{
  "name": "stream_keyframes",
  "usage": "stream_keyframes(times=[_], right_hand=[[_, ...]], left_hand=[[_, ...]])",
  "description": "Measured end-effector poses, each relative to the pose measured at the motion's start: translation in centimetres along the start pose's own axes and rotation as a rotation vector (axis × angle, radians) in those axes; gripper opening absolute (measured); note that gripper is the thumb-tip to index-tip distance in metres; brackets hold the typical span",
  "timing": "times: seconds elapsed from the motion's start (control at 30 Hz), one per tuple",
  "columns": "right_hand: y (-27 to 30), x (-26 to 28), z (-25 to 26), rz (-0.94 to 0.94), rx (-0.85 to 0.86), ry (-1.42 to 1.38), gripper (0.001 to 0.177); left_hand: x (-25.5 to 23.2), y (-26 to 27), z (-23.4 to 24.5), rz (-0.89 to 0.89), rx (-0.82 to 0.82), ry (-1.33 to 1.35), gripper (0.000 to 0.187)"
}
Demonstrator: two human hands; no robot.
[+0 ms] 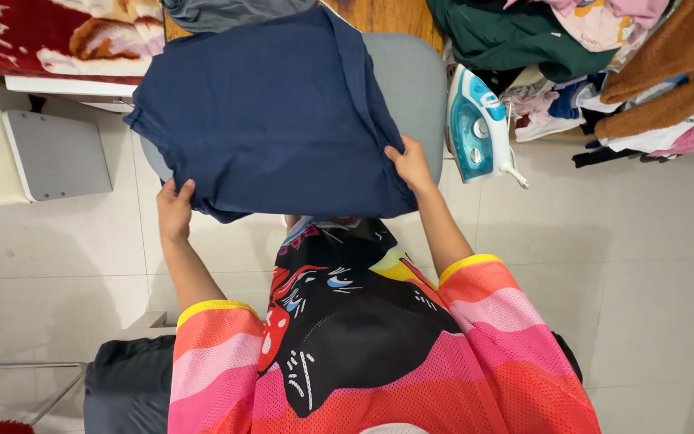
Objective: The person irons a blue garment on a table, smoothing the fabric by hand and moving an iron over it several times.
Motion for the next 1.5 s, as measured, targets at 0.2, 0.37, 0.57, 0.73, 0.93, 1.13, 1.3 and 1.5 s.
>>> stream_keyframes(times=[0.2,0.37,0.57,0.73,0.93,1.13,1.3,1.5], right_hand=[[2.5,-1.4,0.6,-0.110,0.226,-0.125,0.036],[4.4,-3.8,2.0,-0.109,0.254,-0.119,0.037],[6.4,-5.5,2.6,-0.053,0.228,-0.093,0.037],[7.0,-4.7,3.6,0.105,0.004,0.157,0.033],[7.9,-2.8,5.6,0.138,-0.272,0.511,0.046],[8.5,5.5,3.5,0.422,-0.359,0.473,0.053],[4.7,12.5,-2.2,0.644,-0.366,0.398,0.050],[-10.5,12.2,-3.1,0.184,-0.435,0.334,0.068]], left_hand=[[-0.8,2.4,0.0,0.159,0.085,0.059,0.034],[0.8,4.7,0.7,0.218,0.188,-0.062,0.032],[4.8,6.8,1.8,0.360,0.229,-0.123,0.031],[8.1,5.5,3.1,0.250,0.265,-0.494,0.020],[2.7,2.0,4.2,-0.178,-0.083,-0.615,0.030],[1.5,-2.3,5.4,-0.165,-0.279,-0.551,0.040],[3.5,-6.9,7.6,-0.147,-0.376,-0.519,0.046],[4.5,-11.1,9.3,-0.077,-0.397,-0.444,0.052]])
Point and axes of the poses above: each hand's wrist, its own y-axis away from the middle knuckle, its own z-axis out of the back of the hand, x = y × z, the point moved 10 cm from there along -y, towards the middle knuckle, and after that the axes turned 15 degrees about -z, right-handed, at the moved point
